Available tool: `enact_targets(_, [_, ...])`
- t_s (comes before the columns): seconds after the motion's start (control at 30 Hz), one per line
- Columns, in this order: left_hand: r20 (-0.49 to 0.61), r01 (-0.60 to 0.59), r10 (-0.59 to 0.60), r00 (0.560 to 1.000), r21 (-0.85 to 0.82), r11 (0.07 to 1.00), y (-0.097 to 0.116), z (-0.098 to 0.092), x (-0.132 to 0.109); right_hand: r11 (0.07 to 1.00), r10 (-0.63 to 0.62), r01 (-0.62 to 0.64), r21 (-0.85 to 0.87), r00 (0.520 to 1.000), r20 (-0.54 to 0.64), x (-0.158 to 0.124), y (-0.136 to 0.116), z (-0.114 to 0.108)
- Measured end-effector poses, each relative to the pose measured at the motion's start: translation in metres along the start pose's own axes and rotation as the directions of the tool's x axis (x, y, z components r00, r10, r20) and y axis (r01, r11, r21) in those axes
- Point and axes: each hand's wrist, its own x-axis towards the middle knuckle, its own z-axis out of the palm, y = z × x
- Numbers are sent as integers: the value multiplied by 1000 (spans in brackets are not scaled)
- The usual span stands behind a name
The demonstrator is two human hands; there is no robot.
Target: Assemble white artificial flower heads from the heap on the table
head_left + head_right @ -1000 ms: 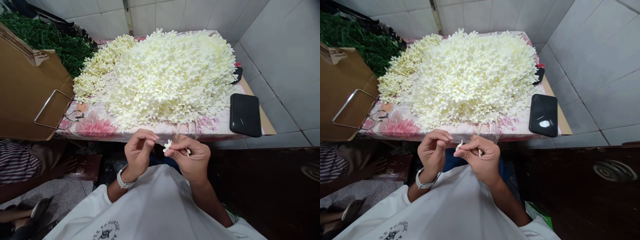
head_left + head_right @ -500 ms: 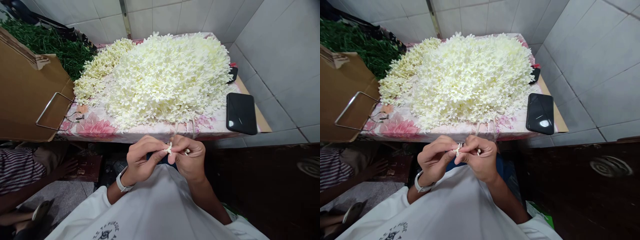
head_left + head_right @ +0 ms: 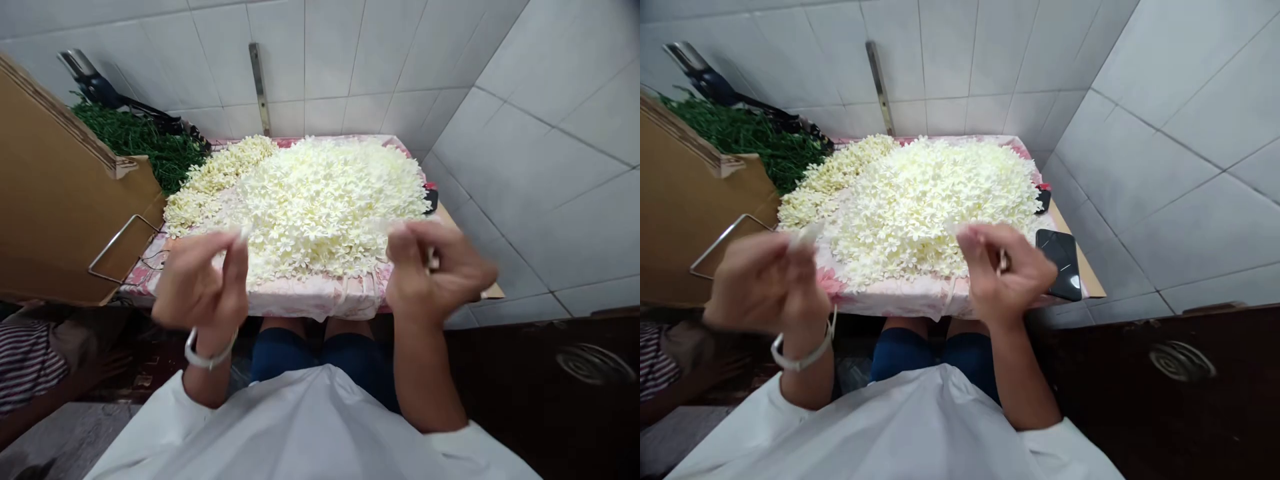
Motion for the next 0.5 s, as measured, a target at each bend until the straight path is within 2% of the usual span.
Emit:
enact_targets(0.03, [76, -164, 159, 984, 68, 984, -7, 6, 17, 995, -64, 66, -78, 998, 31, 20, 2, 9])
enact_targets(0.07, [251, -217, 178, 951, 137, 966, -13, 13, 32, 983, -47, 73, -169, 987, 152, 37, 5, 16])
enact_targets(0.1, [364, -214, 135, 922, 186, 959, -20, 18, 43, 965, -4, 68, -253, 969, 247, 50, 8, 20])
enact_targets(0.13, [396, -188, 88, 914, 223, 957, -25, 22, 49, 950, 43, 48, -310, 959, 279, 57, 12, 22])
enact_targets(0.2, [389, -101, -8, 921, 260, 960, -31, 22, 44, 960, 103, -13, -281, 945, 309, 52, 17, 18])
enact_targets(0.27, [378, -47, -43, 925, 226, 973, -29, 16, 22, 983, 174, -142, -116, 918, 356, 29, 17, 4])
enact_targets(0.33, [445, 17, -75, 892, 133, 991, -20, 7, -8, 969, 178, -234, 77, 881, 439, -3, 12, -11])
enact_targets(0.37, [491, 74, -98, 865, 69, 995, -14, 4, -24, 954, 205, -285, 92, 844, 495, -20, 9, -17])
enact_targets(0.43, [537, 261, -181, 824, -76, 962, -2, -1, -56, 945, 272, -327, -19, 751, 602, -48, 1, -26])
enact_targets(0.5, [582, 421, -257, 771, -163, 892, 9, -3, -82, 959, 254, -273, -72, 726, 639, -71, -6, -29])
